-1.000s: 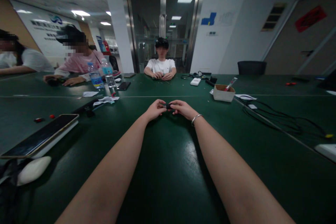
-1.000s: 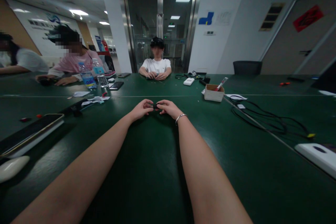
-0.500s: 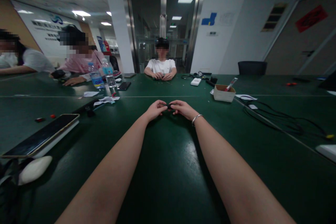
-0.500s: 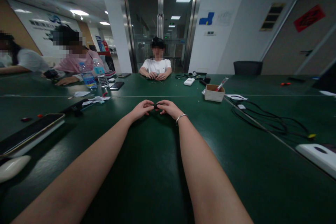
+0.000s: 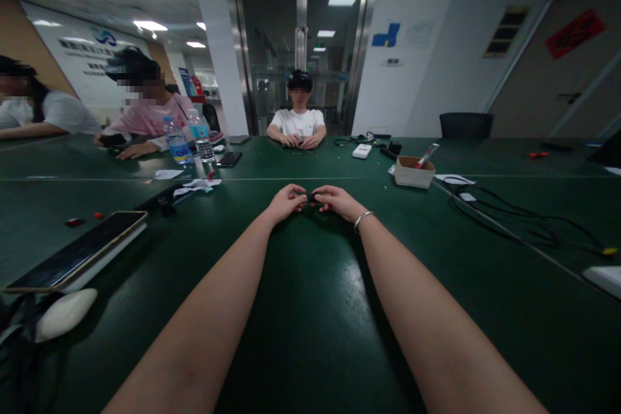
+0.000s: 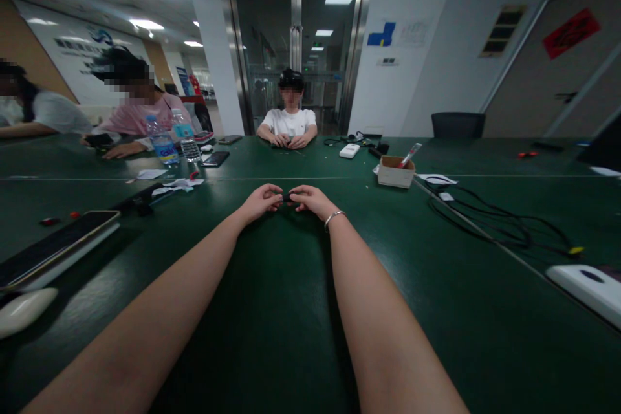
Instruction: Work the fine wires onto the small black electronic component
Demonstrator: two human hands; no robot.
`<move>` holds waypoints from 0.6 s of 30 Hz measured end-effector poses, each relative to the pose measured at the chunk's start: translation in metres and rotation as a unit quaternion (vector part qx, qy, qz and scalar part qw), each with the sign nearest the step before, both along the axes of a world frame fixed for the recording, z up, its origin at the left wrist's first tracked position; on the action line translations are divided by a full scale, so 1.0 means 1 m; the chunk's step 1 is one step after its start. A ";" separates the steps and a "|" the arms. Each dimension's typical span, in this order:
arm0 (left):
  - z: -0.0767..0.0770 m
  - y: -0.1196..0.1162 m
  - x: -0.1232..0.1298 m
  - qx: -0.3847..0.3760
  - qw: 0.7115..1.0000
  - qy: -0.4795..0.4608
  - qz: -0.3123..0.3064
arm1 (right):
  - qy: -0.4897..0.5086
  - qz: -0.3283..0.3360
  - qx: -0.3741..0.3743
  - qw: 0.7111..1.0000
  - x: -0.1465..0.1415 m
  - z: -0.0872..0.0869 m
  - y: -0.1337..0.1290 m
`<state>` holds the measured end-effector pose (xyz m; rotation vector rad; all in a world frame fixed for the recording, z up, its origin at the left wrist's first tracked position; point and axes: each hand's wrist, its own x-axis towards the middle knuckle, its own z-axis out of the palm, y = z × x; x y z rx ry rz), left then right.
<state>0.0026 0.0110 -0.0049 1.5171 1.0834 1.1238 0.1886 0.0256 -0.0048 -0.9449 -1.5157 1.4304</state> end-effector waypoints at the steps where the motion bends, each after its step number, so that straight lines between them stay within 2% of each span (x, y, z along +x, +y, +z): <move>1: 0.001 -0.001 -0.001 0.005 1.000 -0.009 -0.001 | 0.000 -0.001 -0.002 1.000 0.000 0.000 0.000; 5: 0.004 -0.006 -0.002 0.020 0.999 -0.044 -0.006 | -0.010 0.000 0.000 1.000 0.000 -0.001 0.002; 12: 0.004 -0.007 -0.003 0.044 0.999 -0.026 -0.014 | -0.041 -0.012 0.011 0.999 -0.001 -0.002 0.004; 18: 0.000 -0.003 -0.004 0.048 0.998 -0.029 -0.002 | 0.034 0.005 0.027 0.999 0.004 0.003 -0.006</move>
